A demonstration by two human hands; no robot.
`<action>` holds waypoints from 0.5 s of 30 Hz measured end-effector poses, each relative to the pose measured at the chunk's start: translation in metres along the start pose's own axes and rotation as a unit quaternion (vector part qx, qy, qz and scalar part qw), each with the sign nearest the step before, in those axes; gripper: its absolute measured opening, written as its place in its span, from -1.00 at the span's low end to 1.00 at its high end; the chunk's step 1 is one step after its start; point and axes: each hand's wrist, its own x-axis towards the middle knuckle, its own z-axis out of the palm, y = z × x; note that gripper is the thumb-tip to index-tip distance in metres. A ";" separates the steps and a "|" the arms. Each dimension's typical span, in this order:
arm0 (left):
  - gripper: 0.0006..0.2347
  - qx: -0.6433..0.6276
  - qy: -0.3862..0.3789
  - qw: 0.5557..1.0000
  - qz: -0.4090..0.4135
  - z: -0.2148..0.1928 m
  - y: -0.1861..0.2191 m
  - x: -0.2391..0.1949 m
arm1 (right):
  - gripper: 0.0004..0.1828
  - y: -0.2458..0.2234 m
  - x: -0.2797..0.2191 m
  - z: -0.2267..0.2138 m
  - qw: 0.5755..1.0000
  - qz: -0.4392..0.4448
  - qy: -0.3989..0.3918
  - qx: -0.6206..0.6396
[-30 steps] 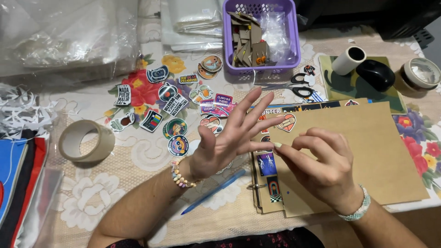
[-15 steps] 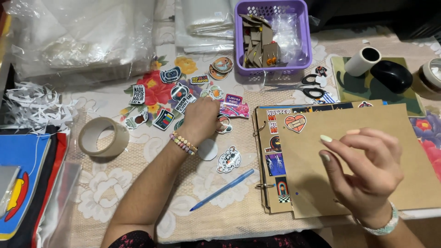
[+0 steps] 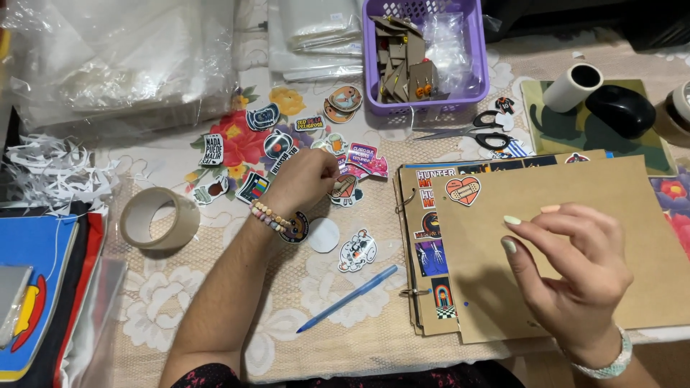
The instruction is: The person uses scissors to trim a sticker and then places it onto a decorated page in a ring binder. They then flip through the binder, select a heart-shaped sticker, and attach it to a brown paper sheet before closing the binder.
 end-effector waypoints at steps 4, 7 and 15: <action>-0.89 0.012 0.013 1.000 0.003 -0.003 -0.003 -0.001 | -0.87 -0.006 0.002 0.007 1.000 0.007 -0.011 0.016; -0.95 0.059 0.098 0.993 0.028 -0.004 -0.002 -0.006 | -0.83 -0.011 0.003 0.016 0.999 0.021 -0.025 0.034; -0.88 -0.020 0.328 0.722 0.609 -0.030 0.090 -0.097 | -0.54 -0.023 0.009 0.025 0.991 -0.132 0.021 0.024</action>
